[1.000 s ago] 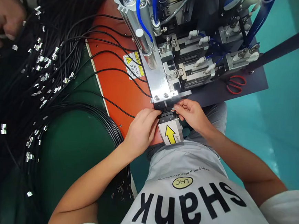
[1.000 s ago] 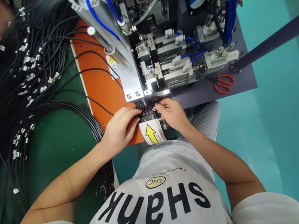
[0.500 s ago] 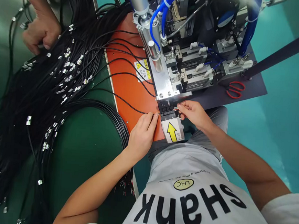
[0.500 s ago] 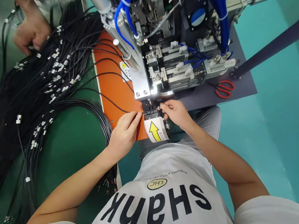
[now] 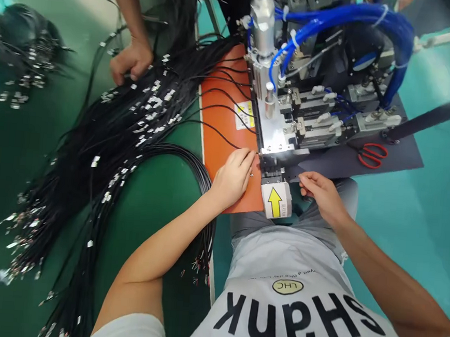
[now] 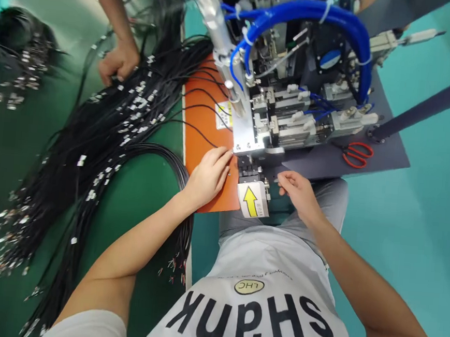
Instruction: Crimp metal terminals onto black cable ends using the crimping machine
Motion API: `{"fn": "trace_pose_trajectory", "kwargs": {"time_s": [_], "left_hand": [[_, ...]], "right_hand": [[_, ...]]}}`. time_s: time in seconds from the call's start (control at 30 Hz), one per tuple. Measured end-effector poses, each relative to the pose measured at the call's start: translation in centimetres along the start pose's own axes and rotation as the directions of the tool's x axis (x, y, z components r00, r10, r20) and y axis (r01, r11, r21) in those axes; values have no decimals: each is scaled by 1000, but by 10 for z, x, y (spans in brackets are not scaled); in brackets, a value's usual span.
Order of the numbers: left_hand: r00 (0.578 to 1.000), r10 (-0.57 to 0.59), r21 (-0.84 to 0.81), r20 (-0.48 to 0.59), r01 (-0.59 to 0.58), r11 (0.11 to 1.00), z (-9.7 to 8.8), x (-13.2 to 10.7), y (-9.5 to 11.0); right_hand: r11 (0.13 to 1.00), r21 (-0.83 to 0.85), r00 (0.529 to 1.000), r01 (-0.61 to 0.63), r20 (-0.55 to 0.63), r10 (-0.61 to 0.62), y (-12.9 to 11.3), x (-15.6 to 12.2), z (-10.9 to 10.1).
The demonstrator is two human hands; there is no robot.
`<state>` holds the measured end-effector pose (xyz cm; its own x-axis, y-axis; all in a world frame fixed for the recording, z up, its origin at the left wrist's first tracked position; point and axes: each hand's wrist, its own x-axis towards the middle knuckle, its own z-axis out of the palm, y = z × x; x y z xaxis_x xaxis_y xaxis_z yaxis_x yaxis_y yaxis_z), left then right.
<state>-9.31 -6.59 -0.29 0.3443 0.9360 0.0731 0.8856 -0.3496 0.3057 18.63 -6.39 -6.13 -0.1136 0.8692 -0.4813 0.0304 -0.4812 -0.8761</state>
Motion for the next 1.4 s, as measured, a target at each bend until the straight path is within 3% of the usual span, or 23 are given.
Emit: {"fn": "trace_pose_trajectory", "kwargs": {"time_s": [0.1, 0.2, 0.3, 0.37, 0.57, 0.7, 0.77, 0.8, 0.87, 1.1, 1.4], "left_hand": [[1000, -6, 74, -26, 8, 997, -22, 8, -42], [982, -175, 230, -68, 186, 955, -42, 22, -101], [951, -305, 275, -53, 307, 911, -49, 44, -147], [946, -321, 277, -49, 321, 906, -47, 59, -161], [952, -298, 213, -63, 305, 928, -39, 85, -153], [979, -199, 85, -42, 202, 976, -63, 54, -140], [985, -103, 37, 140, 99, 994, -80, 28, -134], [961, -59, 17, 269, 56, 998, -87, 16, -132], [907, -11, -10, 420, 16, 1000, -97, -3, -129], [910, -19, -269, 414, 142, 953, -108, -7, -127], [883, -48, -482, 467, 300, 823, -121, -9, -130]], "right_hand": [[999, 16, 999, -36, -5, 36, -2, -4, -6], [998, 4, 998, -57, -9, 57, -1, -7, -12], [998, -4, 998, -59, -23, 59, 0, -10, -15], [998, -10, 998, -60, -38, 59, -1, -12, -18], [998, -42, 996, -47, -83, 43, -12, -17, -26], [995, -95, 998, -15, -68, 9, -27, -26, -26], [994, -113, 998, 5, -66, -13, -35, -31, -23], [993, -121, 998, 15, -57, -22, -39, -34, -21], [990, -136, 999, 34, -27, -38, -46, -39, -15], [972, -217, 991, 88, 120, -63, -61, -53, 1], [971, -234, 989, 55, 146, -20, -59, -55, -2]]}}
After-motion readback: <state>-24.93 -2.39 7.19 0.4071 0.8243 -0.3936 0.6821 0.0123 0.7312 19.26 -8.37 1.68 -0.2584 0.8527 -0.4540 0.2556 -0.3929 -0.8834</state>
